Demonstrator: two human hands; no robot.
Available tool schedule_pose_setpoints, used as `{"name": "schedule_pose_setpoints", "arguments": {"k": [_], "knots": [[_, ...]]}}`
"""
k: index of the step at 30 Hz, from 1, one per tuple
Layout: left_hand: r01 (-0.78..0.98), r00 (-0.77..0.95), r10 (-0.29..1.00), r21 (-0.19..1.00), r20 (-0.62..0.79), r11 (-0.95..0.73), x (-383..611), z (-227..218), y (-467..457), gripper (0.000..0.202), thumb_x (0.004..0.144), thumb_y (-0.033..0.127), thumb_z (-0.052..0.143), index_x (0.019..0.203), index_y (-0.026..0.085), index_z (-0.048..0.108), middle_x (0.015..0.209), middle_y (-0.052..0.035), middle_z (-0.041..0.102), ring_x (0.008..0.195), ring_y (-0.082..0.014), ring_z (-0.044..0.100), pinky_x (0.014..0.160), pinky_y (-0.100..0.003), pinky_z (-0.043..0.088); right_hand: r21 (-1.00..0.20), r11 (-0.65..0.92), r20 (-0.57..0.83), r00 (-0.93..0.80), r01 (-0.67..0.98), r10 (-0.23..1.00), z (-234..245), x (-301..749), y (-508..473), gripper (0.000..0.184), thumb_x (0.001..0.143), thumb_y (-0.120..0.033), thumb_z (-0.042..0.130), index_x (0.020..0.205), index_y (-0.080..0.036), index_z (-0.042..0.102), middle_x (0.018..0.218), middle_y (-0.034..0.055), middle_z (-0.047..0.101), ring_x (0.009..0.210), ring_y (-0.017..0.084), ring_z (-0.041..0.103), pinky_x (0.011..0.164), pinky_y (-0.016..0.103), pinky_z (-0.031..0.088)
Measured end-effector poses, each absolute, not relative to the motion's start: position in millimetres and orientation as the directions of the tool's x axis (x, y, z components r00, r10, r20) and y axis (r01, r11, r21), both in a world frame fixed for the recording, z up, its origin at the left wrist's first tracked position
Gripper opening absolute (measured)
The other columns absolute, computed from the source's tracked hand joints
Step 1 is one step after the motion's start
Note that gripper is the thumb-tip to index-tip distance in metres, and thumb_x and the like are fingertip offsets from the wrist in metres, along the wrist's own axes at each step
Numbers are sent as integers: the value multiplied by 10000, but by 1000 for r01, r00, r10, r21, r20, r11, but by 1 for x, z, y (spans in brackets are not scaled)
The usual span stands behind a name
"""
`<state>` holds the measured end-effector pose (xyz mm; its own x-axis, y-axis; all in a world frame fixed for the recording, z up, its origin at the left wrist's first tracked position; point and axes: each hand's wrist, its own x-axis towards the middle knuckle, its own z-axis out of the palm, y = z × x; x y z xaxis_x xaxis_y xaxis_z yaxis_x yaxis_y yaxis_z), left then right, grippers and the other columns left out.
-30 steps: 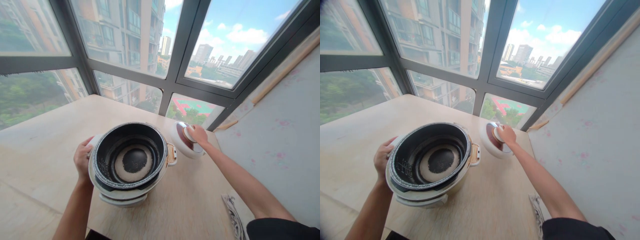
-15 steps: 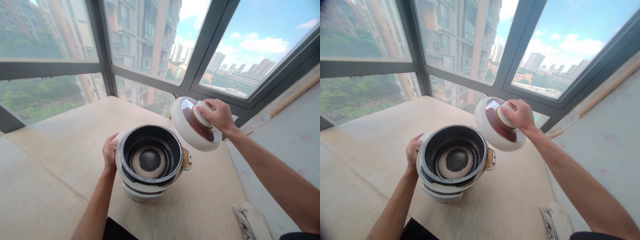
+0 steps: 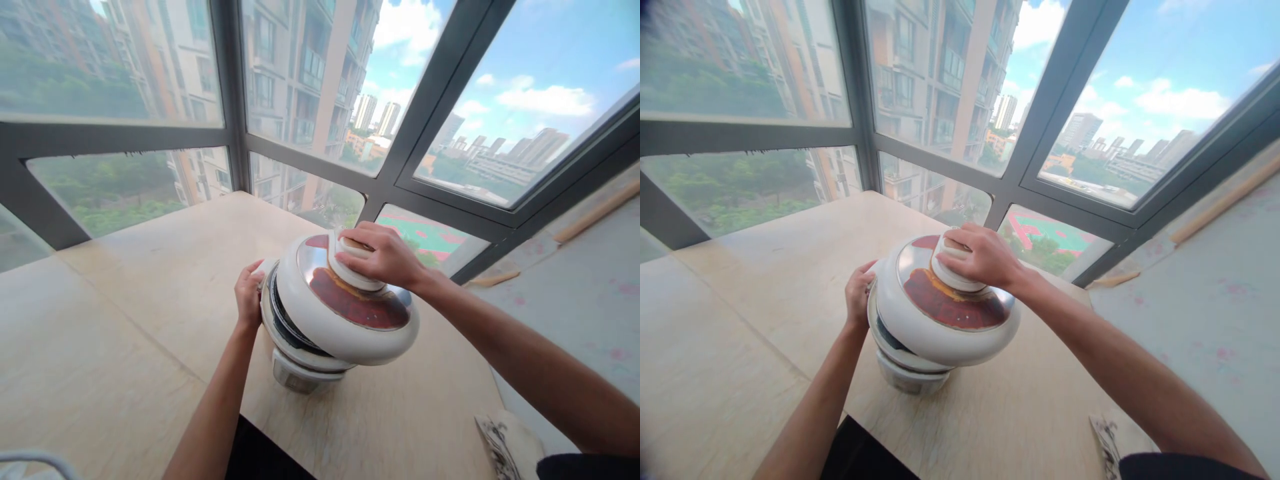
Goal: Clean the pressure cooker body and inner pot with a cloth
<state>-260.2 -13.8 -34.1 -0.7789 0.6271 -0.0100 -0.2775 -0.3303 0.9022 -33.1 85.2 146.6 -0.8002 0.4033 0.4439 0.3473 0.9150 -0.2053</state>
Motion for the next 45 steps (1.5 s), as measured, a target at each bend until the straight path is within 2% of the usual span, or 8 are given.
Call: {"name": "schedule_pose_setpoints", "arguments": {"k": [9, 16, 23, 26, 32, 37, 43, 45], "knots": [[-289, -756, 654, 899, -3, -329, -265, -47, -9, 512, 668, 441, 681, 1085, 145, 669, 843, -57, 676, 687, -182, 594, 594, -282, 447, -76, 933, 347, -868, 353, 356, 130, -62, 71, 339, 921, -487, 600, 1071, -206, 716, 968, 52, 616, 780, 162, 524, 666, 267, 322], [-261, -777, 629, 910, 1, -323, -267, -51, -5, 500, 684, 442, 676, 1082, 140, 675, 835, -55, 683, 687, -180, 608, 595, -275, 462, -66, 928, 252, -894, 366, 371, 128, -74, 72, 375, 909, -520, 618, 1130, -227, 696, 1029, 52, 611, 808, 168, 542, 689, 272, 320], [-222, -777, 629, 928, 18, -300, -263, -41, -8, 496, 697, 463, 651, 1066, 132, 673, 809, -51, 669, 659, -167, 588, 564, -259, 439, -69, 924, -85, -925, 375, 369, 154, -86, 78, 582, 851, -680, 637, 1098, -154, 615, 1071, 109, 647, 929, 237, 577, 741, 292, 356], [-194, -787, 617, 935, 32, -296, -261, -38, -9, 488, 692, 472, 648, 1043, 134, 673, 805, -49, 660, 672, -174, 589, 566, -261, 438, -28, 902, -150, -894, 430, 422, 160, -89, 74, 594, 875, -695, 598, 1123, -155, 595, 1116, 135, 648, 948, 259, 597, 736, 304, 374], [-191, -780, 625, 939, 31, -285, -263, -40, -9, 488, 685, 478, 642, 1037, 141, 666, 779, -44, 643, 654, -172, 571, 559, -265, 422, -35, 883, -145, -877, 468, 459, 157, -88, 69, 605, 876, -698, 598, 1140, -153, 585, 1152, 148, 648, 991, 283, 606, 751, 322, 398], [-206, -775, 632, 937, 19, -281, -263, -42, -9, 501, 692, 477, 639, 1063, 141, 661, 775, -46, 639, 678, -184, 581, 574, -272, 425, -18, 883, -70, -881, 469, 467, 151, -87, 69, 583, 899, -680, 561, 1136, -149, 605, 1156, 150, 657, 1001, 295, 614, 777, 345, 411], [-214, -786, 618, 931, 15, -296, -260, -35, -9, 466, 698, 466, 644, 1033, 143, 661, 819, -55, 656, 730, -198, 608, 599, -280, 451, -34, 792, -100, -790, 610, 605, 154, -93, 62, 635, 897, -673, 549, 1215, -129, 625, 1124, 176, 688, 1000, 317, 641, 765, 353, 454], [-215, -788, 615, 930, 15, -298, -258, -34, -10, 451, 701, 454, 649, 1027, 143, 662, 829, -57, 663, 748, -203, 616, 606, -281, 462, -49, 784, -99, -784, 619, 613, 153, -96, 63, 633, 893, -674, 554, 1213, -136, 647, 1106, 176, 696, 997, 324, 651, 773, 357, 469]]}}
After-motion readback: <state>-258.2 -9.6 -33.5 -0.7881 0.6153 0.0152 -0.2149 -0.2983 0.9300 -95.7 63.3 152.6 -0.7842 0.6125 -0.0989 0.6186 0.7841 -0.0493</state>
